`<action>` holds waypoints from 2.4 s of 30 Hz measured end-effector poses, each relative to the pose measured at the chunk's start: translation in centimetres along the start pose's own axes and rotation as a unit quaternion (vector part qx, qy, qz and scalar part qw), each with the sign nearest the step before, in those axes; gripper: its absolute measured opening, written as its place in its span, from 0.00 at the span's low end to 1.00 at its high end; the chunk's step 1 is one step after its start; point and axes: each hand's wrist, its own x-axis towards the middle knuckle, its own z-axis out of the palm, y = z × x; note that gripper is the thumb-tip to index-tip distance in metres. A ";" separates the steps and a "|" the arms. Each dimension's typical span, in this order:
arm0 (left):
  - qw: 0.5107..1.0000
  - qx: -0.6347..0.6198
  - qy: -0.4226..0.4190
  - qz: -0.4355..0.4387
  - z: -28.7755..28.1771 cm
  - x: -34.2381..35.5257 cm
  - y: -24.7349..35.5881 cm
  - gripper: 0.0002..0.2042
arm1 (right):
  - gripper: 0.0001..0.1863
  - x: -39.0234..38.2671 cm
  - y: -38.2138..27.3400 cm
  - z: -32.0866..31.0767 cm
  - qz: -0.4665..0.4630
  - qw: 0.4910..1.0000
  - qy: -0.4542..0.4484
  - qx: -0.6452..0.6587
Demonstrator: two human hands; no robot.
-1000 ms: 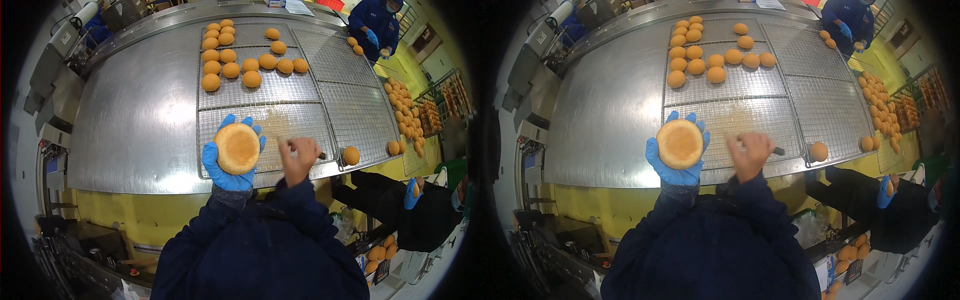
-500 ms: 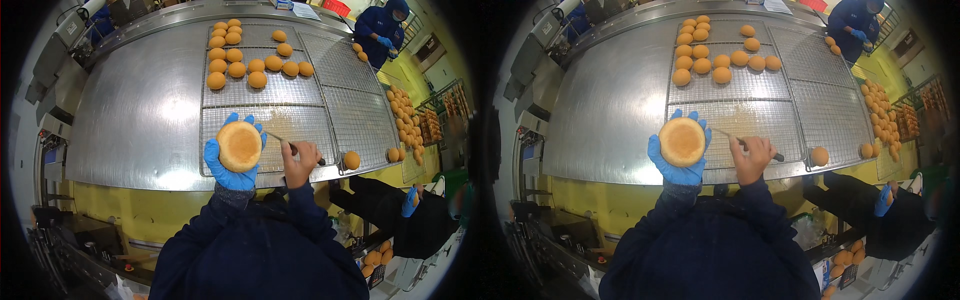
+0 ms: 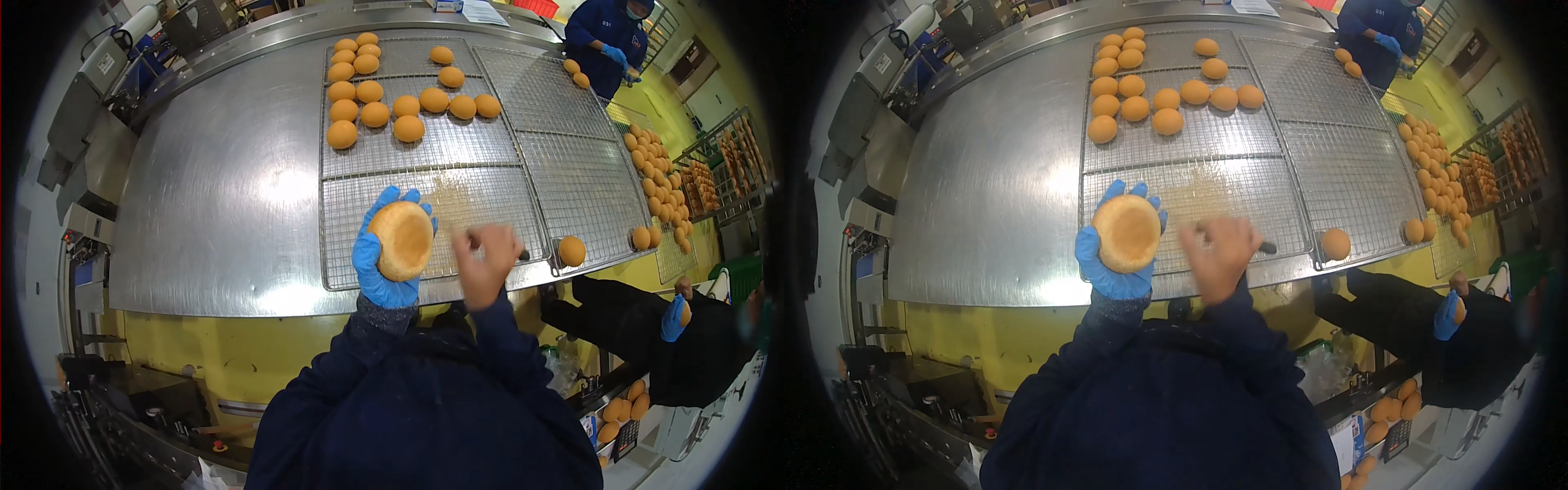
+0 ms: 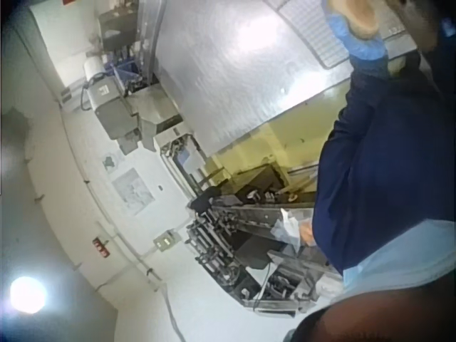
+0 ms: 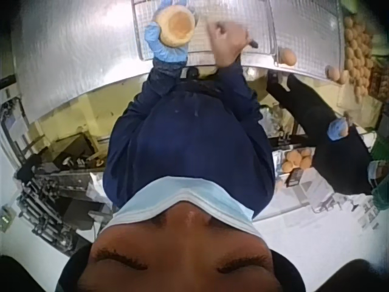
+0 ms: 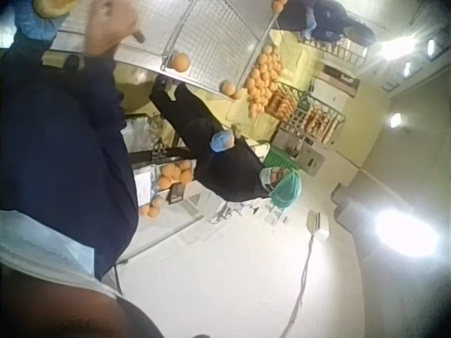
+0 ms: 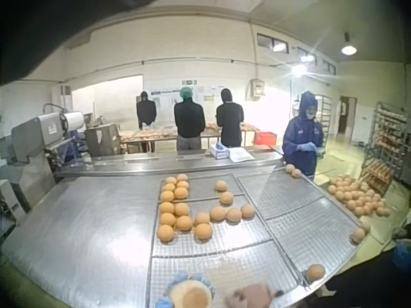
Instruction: The person picks up bread rolls and uses a knife to cut them open while wearing blue gloves, then places the sliced rolls onto metal cooling racks in a production area.
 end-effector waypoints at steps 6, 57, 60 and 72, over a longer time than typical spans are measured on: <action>0.991 0.109 -0.033 0.065 -1.3 0.8 -1.4 0.38 | 0.12 1.0 1.1 1.2 0.073 0.997 0.007 -0.025; 0.759 0.541 -0.220 0.288 -3.1 2.4 3.6 0.31 | 0.14 2.6 -0.9 -3.3 -0.068 0.995 -0.052 -0.056; 0.768 0.530 -0.226 0.279 -2.8 2.0 3.5 0.31 | 0.14 2.5 0.8 -1.8 0.004 0.994 -0.063 -0.092; 0.983 -0.128 0.044 -0.123 -3.7 2.2 -1.5 0.34 | 0.18 0.3 3.7 -3.6 0.113 0.990 -0.063 -0.050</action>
